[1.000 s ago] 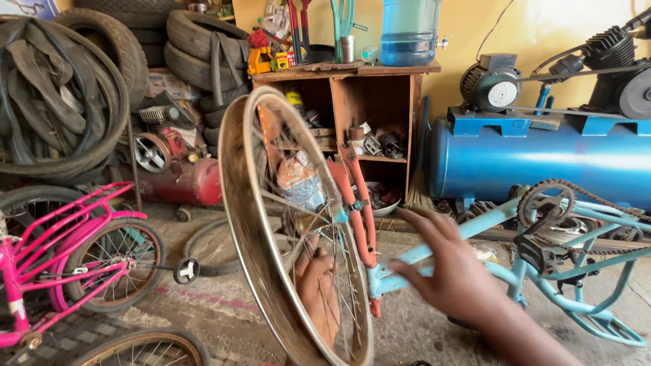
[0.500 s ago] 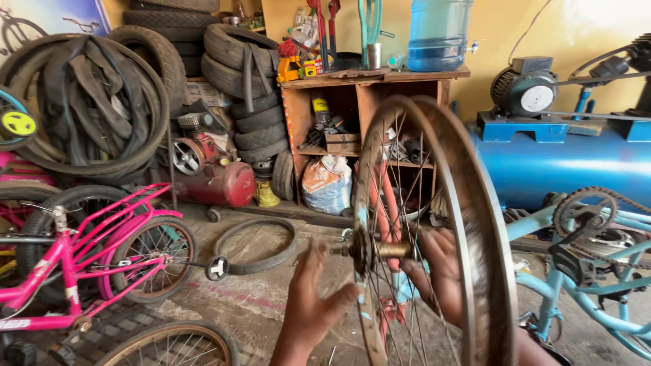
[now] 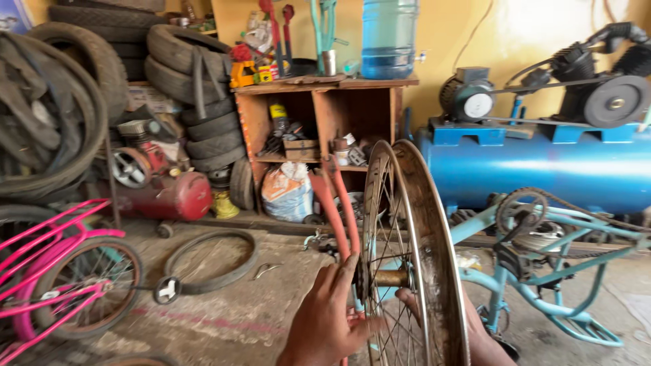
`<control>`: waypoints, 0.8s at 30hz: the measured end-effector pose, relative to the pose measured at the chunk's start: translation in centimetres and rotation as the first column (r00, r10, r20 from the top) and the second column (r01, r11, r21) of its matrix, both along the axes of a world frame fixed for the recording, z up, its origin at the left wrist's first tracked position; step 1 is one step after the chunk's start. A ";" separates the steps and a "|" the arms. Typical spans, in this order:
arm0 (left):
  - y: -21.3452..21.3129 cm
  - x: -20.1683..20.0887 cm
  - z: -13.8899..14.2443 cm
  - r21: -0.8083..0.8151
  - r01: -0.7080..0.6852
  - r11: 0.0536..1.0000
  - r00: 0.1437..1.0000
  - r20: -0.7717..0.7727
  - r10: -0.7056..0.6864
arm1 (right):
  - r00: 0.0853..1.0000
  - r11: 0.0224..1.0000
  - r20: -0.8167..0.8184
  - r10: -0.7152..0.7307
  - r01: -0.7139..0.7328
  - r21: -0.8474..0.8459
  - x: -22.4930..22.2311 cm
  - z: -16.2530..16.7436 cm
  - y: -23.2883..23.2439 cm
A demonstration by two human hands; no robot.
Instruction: The person removes a tire from a bicycle wheel using tire levers and a screwdriver. They then wipe the wheel hub and spokes with a cloth. Finally, the person places a colorful foam rim protector onto the wheel rim.
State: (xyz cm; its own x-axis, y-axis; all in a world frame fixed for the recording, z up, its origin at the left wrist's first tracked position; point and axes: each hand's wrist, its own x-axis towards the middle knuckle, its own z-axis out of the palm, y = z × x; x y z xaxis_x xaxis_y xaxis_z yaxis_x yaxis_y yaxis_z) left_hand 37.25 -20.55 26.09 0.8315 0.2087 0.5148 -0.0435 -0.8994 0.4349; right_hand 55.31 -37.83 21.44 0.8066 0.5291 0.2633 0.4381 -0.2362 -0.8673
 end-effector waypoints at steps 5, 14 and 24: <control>-1.2 4.0 -1.8 -0.044 -0.174 0.984 0.985 0.008 0.175 | 0.999 0.998 0.037 -0.002 0.004 -0.068 0.9 -0.1 -0.9; -2.3 9.6 -7.3 -0.379 -0.444 0.812 0.879 -0.361 0.312 | 0.909 0.981 0.380 0.175 -0.129 -0.143 6.7 -5.9 -1.9; -0.7 9.9 -7.7 -0.499 -0.386 0.776 0.914 -0.319 0.249 | 0.638 0.986 0.753 0.158 -0.138 -0.090 8.9 -9.4 -2.3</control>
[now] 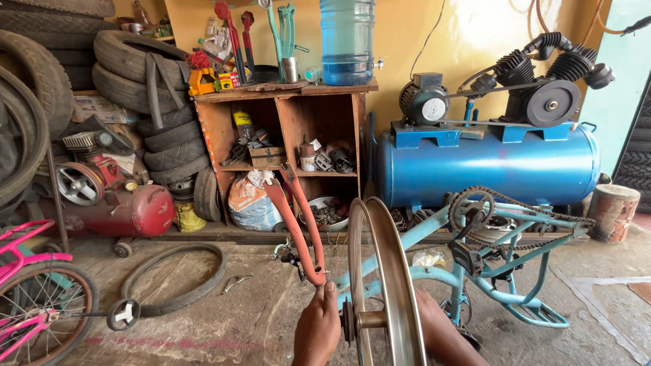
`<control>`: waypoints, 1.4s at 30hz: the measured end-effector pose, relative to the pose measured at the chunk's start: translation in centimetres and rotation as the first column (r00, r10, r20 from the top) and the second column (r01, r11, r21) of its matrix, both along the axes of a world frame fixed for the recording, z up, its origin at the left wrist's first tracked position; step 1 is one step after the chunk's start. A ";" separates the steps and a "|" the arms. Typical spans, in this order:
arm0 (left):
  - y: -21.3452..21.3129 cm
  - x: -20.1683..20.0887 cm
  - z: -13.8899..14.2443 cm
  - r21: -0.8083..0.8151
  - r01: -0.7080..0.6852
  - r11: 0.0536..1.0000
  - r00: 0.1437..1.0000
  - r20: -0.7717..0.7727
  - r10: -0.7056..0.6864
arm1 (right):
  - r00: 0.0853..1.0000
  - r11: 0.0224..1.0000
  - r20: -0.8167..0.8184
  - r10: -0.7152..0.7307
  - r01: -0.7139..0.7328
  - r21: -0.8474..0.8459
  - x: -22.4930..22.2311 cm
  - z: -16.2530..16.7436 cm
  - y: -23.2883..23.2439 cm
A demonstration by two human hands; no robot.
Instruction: The person removes a tire from a bicycle wheel using tire levers and a screwdriver. They then wipe the wheel hub and spokes with a cloth. Finally, the person places a colorful foam rim protector onto the wheel rim.
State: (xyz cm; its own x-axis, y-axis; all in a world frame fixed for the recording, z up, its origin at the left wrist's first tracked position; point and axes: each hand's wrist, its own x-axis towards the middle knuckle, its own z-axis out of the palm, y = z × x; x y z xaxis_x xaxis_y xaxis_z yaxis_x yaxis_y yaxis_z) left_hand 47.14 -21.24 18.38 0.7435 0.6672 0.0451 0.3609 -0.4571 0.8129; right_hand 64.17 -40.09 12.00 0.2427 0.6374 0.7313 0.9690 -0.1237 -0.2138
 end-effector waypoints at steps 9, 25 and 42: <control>0.1 -0.8 1.4 -0.082 0.015 0.997 0.999 -0.051 -0.019 | 0.897 0.958 -0.379 -0.229 0.139 -0.249 -3.5 5.7 0.5; 0.5 -0.4 0.3 -0.062 0.022 0.998 0.999 -0.024 -0.023 | 0.887 0.915 -0.352 -0.299 0.162 -0.371 -1.8 2.4 0.8; 0.1 -1.3 -0.2 -0.410 0.221 0.885 0.919 0.393 -0.047 | 0.172 0.968 -0.984 0.047 0.237 0.087 -0.1 1.0 2.8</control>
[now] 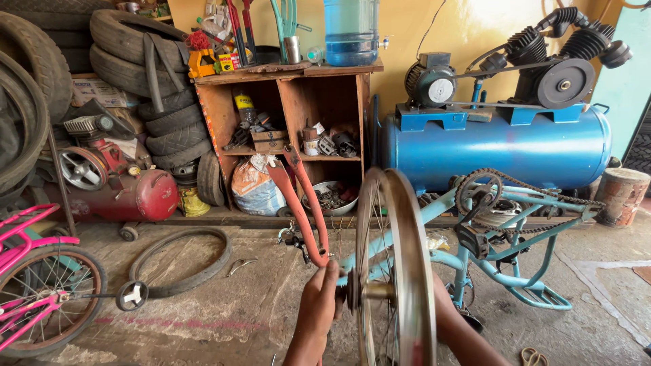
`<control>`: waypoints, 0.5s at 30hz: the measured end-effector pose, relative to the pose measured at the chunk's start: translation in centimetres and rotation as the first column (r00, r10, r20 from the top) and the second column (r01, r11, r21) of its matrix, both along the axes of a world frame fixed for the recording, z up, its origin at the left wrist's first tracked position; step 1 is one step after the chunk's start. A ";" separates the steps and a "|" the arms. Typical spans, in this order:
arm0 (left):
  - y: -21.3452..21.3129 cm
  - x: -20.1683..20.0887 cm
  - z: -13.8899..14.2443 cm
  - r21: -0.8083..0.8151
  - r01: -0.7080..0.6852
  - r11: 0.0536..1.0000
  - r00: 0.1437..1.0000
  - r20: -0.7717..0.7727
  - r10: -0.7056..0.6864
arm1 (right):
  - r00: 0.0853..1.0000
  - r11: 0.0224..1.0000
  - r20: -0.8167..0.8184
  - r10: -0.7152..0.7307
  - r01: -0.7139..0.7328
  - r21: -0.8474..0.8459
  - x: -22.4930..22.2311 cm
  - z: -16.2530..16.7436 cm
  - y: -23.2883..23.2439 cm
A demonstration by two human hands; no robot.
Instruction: The person removes a tire from a bicycle wheel using tire levers and a screwdriver. They then wipe the wheel hub and spokes with a cloth. Finally, the person places a colorful foam rim protector onto the wheel rim.
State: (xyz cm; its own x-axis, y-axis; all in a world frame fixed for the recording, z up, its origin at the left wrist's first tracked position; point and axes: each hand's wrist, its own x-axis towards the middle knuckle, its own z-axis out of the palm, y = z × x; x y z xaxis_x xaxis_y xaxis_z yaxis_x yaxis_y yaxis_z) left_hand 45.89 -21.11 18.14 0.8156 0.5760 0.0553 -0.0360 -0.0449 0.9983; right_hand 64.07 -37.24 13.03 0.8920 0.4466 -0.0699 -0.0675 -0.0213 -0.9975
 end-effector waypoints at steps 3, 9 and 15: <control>0.0 -0.2 0.1 -0.029 0.058 0.998 0.996 0.073 -0.056 | 0.967 0.942 0.255 -0.017 0.101 -0.320 0.4 0.3 1.0; -0.3 -0.4 0.0 0.324 0.021 0.946 0.997 0.059 -0.042 | 0.983 0.987 0.178 0.034 -0.005 -0.163 -1.4 2.2 -0.9; -1.1 -0.6 -0.9 0.556 -0.318 0.768 0.940 0.291 0.178 | 0.971 0.948 -0.138 0.194 -0.149 0.283 -3.0 7.5 -3.2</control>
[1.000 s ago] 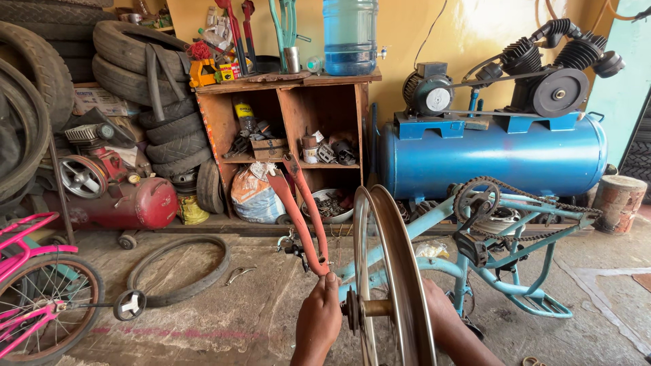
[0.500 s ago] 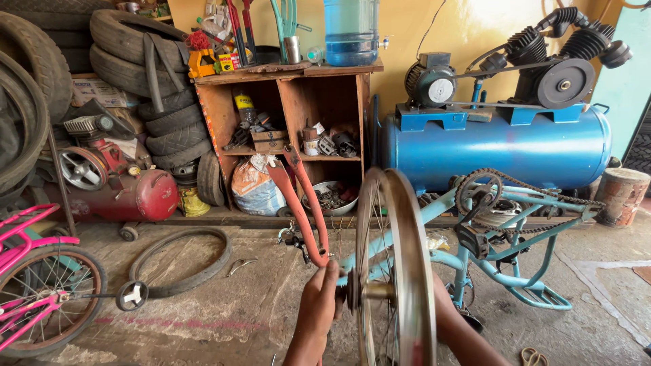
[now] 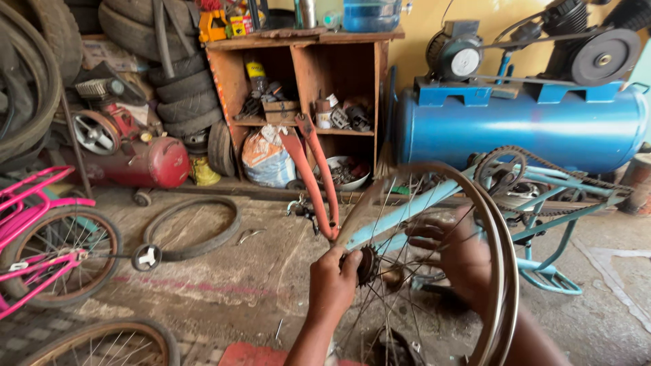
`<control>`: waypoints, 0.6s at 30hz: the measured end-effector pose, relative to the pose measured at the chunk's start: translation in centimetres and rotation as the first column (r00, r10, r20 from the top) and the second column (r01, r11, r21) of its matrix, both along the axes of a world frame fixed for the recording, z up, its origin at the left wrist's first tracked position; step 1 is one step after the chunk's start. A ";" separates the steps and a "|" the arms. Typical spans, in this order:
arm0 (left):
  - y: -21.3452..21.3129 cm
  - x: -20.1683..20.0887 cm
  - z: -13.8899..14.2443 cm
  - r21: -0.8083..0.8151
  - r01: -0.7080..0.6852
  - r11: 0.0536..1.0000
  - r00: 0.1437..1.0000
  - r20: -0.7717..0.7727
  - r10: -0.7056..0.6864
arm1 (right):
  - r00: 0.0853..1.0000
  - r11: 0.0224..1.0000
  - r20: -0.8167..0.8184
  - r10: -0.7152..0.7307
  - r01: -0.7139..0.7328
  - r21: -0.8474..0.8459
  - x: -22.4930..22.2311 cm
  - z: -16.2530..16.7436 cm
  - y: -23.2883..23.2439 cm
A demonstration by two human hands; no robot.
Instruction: The person removes a tire from a bicycle wheel using tire levers and a screwdriver. They then wipe the wheel hub and spokes with a cloth. Finally, the person places a colorful foam rim protector onto the wheel rim.
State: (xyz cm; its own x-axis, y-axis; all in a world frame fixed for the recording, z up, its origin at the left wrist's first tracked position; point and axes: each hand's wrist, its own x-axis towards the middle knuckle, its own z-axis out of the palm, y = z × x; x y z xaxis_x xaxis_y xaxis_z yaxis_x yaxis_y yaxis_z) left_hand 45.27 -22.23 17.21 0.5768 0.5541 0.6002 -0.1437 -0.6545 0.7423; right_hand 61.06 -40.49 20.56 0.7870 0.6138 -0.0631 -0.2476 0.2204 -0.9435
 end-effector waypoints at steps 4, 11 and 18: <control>0.1 -0.4 -0.2 0.031 -0.073 0.997 0.990 -0.121 0.076 | 0.970 0.961 -0.190 0.155 -0.104 0.255 -1.6 1.2 -0.7; 0.3 -1.4 -0.6 0.141 -0.187 0.972 0.842 -0.487 0.232 | 0.988 0.910 -0.090 0.123 -0.076 0.408 -2.9 3.5 -0.3; 4.5 -4.0 -3.6 -0.148 -0.063 0.987 0.711 -0.700 -0.060 | 0.978 0.972 0.183 0.100 -0.135 0.192 -6.9 5.3 1.1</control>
State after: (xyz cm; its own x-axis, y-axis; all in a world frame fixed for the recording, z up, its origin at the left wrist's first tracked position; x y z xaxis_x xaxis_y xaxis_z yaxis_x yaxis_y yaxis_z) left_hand 41.28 -17.77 13.57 0.7958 0.6019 -0.0667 0.4583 -0.5267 0.7159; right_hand 54.17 -39.38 25.86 0.6970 0.6885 0.2004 -0.1225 0.3897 -0.9128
